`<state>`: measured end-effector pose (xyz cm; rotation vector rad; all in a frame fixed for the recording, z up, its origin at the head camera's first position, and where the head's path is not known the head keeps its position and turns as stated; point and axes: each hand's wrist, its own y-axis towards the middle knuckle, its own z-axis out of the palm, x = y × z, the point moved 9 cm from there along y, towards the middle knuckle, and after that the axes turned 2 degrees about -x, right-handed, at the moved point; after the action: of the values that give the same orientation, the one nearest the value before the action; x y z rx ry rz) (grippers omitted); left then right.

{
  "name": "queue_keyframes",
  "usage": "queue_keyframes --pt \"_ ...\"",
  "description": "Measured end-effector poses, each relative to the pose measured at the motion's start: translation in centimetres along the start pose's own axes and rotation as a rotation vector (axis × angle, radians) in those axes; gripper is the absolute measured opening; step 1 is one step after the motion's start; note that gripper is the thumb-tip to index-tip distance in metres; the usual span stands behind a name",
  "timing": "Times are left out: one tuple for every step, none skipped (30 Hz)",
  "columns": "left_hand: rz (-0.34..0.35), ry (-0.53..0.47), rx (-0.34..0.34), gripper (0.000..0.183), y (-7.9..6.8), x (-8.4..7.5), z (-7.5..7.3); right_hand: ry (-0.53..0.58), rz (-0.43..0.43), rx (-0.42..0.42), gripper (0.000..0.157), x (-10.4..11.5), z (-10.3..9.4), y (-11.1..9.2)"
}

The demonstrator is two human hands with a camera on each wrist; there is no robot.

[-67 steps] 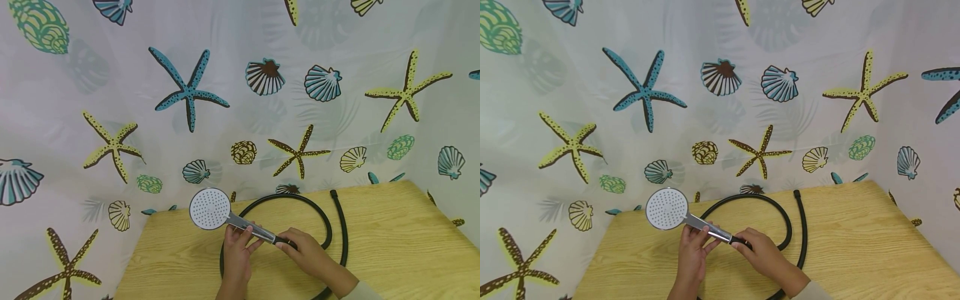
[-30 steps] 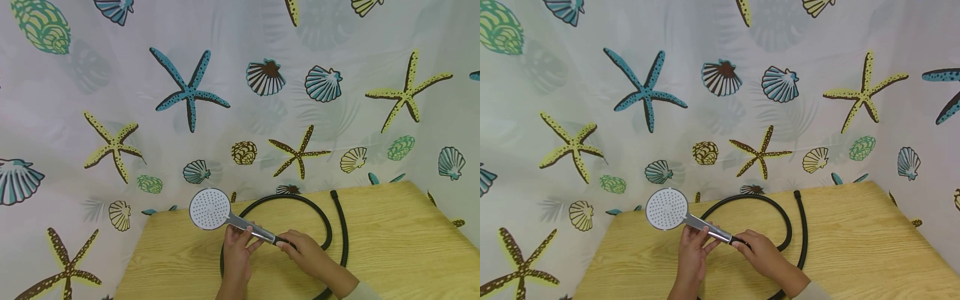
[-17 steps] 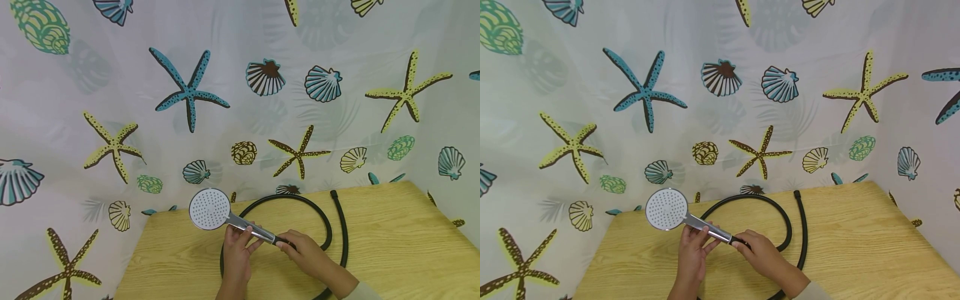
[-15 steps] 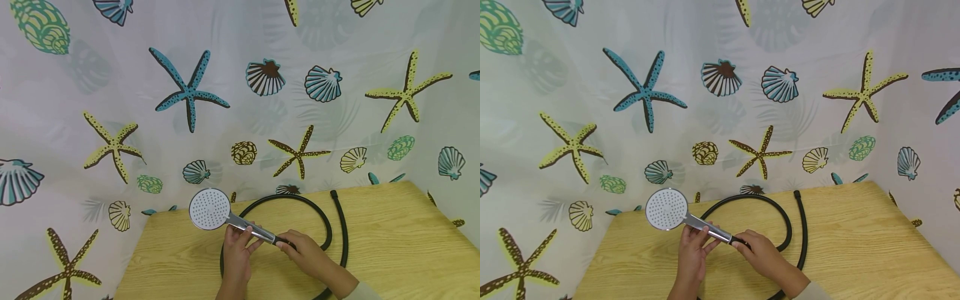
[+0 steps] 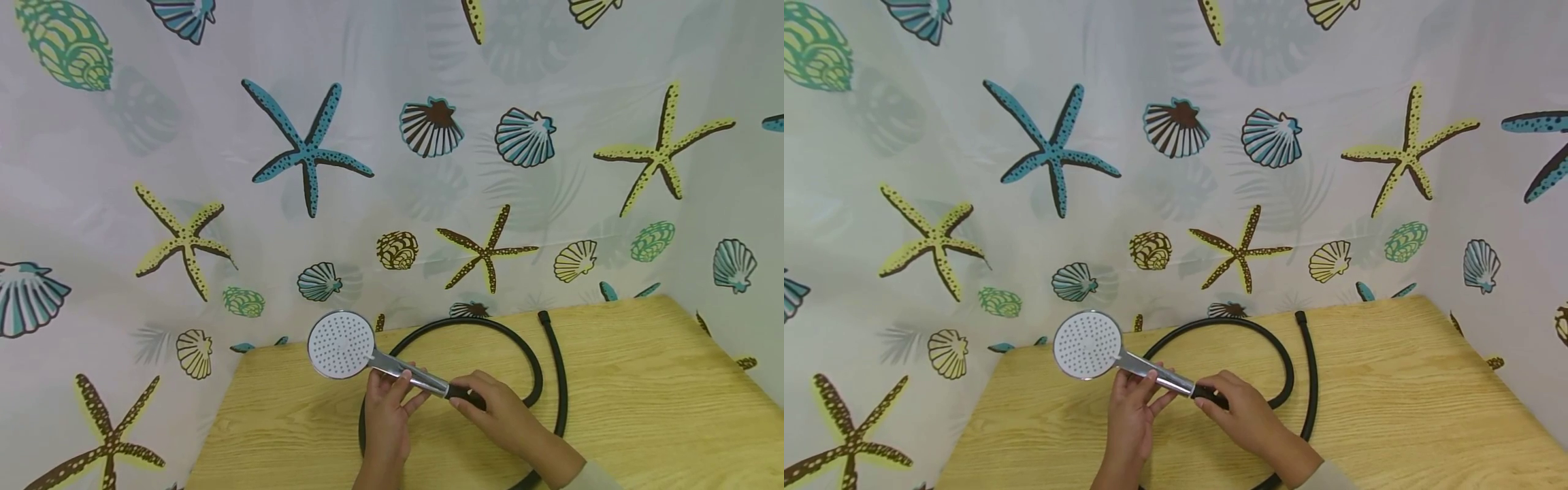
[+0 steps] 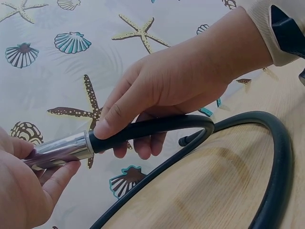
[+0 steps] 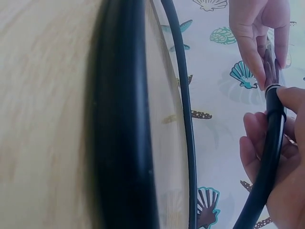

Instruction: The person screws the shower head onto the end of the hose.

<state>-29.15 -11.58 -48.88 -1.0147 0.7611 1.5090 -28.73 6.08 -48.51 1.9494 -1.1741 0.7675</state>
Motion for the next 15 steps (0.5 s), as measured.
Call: queue_keyframes --pt "0.002 0.000 -0.001 0.037 0.0 0.0 0.0 -0.001 -0.006 -0.012 0.030 0.1 -0.1 0.0" --pt "0.003 -0.001 -0.002 0.037 0.0 0.1 0.0 -0.004 -0.014 -0.027 0.030 0.2 -0.2 0.0" --pt "0.003 -0.004 -0.003 0.036 0.0 0.1 -0.1 -0.008 -0.022 -0.041 0.030 0.3 -0.3 0.0" --pt "0.004 -0.004 -0.004 0.036 0.1 0.2 -0.1 -0.009 -0.028 -0.056 0.030 0.3 -0.4 0.1" --pt "0.005 -0.005 -0.004 0.037 0.1 0.2 -0.1 -0.014 -0.038 -0.071 0.031 0.4 -0.5 0.1" --pt "0.006 -0.007 -0.004 0.037 0.1 0.3 -0.2 -0.017 -0.048 -0.084 0.031 0.5 -0.6 0.1" --pt "0.007 -0.006 -0.005 0.038 0.1 0.3 -0.2 -0.021 -0.058 -0.097 0.032 0.6 -0.7 0.1" --pt "0.006 -0.006 -0.007 0.038 0.2 0.4 -0.2 -0.026 -0.067 -0.108 0.033 0.6 -0.8 0.1" --pt "0.004 -0.008 -0.008 0.039 0.2 0.4 -0.3 -0.028 -0.078 -0.117 0.034 0.7 -0.9 0.1" --pt "0.003 -0.007 -0.010 0.040 0.2 0.4 -0.3 -0.031 -0.086 -0.125 0.035 0.8 -0.9 0.0" --pt "0.002 -0.008 -0.011 0.041 0.2 0.5 -0.3 -0.034 -0.096 -0.132 0.035 0.8 -0.9 0.0" --pt "0.001 -0.009 -0.015 0.041 0.2 0.5 -0.3 -0.035 -0.105 -0.139 0.035 0.9 -1.0 0.0" --pt "-0.001 -0.011 -0.017 0.042 0.2 0.5 -0.4 -0.039 -0.115 -0.147 0.035 1.0 -1.0 0.0" --pt "-0.002 -0.013 -0.018 0.042 0.2 0.5 -0.3 -0.042 -0.124 -0.154 0.035 1.0 -1.0 0.0" --pt "-0.003 -0.015 -0.018 0.042 0.2 0.5 -0.3 -0.044 -0.132 -0.162 0.034 1.1 -1.1 -0.1"
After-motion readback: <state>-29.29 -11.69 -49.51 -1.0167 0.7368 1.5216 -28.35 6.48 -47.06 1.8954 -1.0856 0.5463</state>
